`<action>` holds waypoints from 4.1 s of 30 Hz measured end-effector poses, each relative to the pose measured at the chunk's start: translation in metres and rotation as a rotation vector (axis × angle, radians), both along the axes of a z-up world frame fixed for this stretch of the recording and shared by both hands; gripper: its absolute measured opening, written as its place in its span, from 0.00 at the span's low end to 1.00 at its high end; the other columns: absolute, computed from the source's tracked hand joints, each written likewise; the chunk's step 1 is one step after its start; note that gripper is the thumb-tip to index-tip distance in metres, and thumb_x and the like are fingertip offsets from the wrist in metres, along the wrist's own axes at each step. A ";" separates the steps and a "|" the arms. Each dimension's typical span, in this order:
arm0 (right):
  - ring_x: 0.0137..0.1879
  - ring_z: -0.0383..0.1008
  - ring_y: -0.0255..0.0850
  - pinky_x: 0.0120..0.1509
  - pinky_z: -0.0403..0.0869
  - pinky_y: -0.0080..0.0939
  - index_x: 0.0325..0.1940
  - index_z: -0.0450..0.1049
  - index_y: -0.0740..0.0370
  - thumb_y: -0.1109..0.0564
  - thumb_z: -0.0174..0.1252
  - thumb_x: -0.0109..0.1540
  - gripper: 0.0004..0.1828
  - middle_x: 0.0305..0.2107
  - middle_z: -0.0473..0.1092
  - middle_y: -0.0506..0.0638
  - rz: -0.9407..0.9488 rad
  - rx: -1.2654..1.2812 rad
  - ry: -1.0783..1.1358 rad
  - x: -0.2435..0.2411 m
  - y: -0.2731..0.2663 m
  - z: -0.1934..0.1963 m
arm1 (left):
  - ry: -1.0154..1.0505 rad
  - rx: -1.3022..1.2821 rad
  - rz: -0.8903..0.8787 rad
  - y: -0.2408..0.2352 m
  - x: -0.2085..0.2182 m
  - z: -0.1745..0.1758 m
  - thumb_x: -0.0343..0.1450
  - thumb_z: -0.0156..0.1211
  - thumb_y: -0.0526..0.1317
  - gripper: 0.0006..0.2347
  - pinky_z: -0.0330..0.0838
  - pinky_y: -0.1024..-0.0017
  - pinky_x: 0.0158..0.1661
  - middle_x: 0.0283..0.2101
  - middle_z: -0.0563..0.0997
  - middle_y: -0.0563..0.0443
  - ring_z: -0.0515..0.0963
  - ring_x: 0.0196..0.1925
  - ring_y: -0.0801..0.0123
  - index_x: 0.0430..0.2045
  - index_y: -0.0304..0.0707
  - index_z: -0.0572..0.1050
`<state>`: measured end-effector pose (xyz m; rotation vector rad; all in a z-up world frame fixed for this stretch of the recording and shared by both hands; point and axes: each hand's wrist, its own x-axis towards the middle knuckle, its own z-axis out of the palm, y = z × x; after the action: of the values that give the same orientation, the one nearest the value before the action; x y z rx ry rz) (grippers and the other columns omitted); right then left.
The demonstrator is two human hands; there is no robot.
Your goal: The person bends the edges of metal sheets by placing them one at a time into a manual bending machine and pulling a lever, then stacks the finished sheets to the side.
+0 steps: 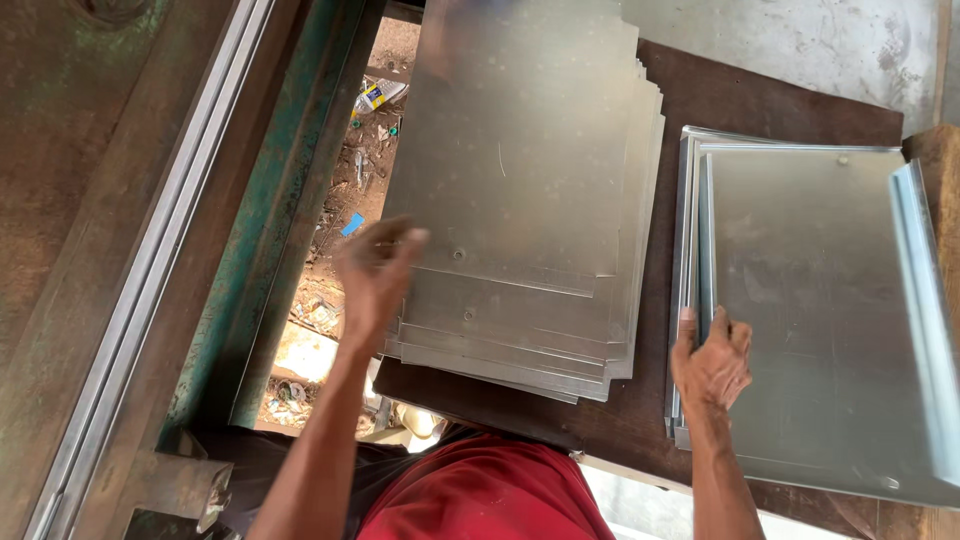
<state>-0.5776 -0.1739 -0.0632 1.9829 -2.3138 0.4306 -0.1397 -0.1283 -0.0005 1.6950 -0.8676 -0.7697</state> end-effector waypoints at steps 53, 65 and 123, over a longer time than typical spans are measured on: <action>0.31 0.80 0.43 0.28 0.76 0.33 0.47 0.77 0.77 0.59 0.74 0.53 0.24 0.31 0.78 0.59 0.378 0.737 -1.137 0.312 -0.002 0.026 | 0.707 -0.593 1.198 0.064 0.186 -0.143 0.64 0.69 0.29 0.05 0.70 0.72 0.21 0.23 0.77 0.59 0.71 0.20 0.78 0.22 0.39 0.80; 0.31 0.81 0.44 0.28 0.78 0.34 0.50 0.76 0.76 0.59 0.73 0.53 0.25 0.31 0.78 0.61 0.373 0.739 -1.093 0.312 -0.004 0.028 | 0.627 -0.579 1.283 0.061 0.192 -0.140 0.62 0.68 0.26 0.06 0.69 0.72 0.18 0.21 0.78 0.58 0.73 0.20 0.77 0.17 0.40 0.81; 0.22 0.65 0.38 0.24 0.66 0.35 0.36 0.76 0.73 0.57 0.71 0.59 0.15 0.24 0.73 0.53 0.391 0.843 -1.073 0.335 -0.002 0.032 | 0.705 -0.375 1.334 0.063 0.192 -0.125 0.65 0.72 0.32 0.04 0.74 0.73 0.28 0.29 0.84 0.51 0.79 0.26 0.74 0.29 0.31 0.83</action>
<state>-0.2427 -0.1757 -0.0316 3.2378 -2.9936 0.7903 0.0522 -0.0648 -0.1254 1.1417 0.5963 -0.1735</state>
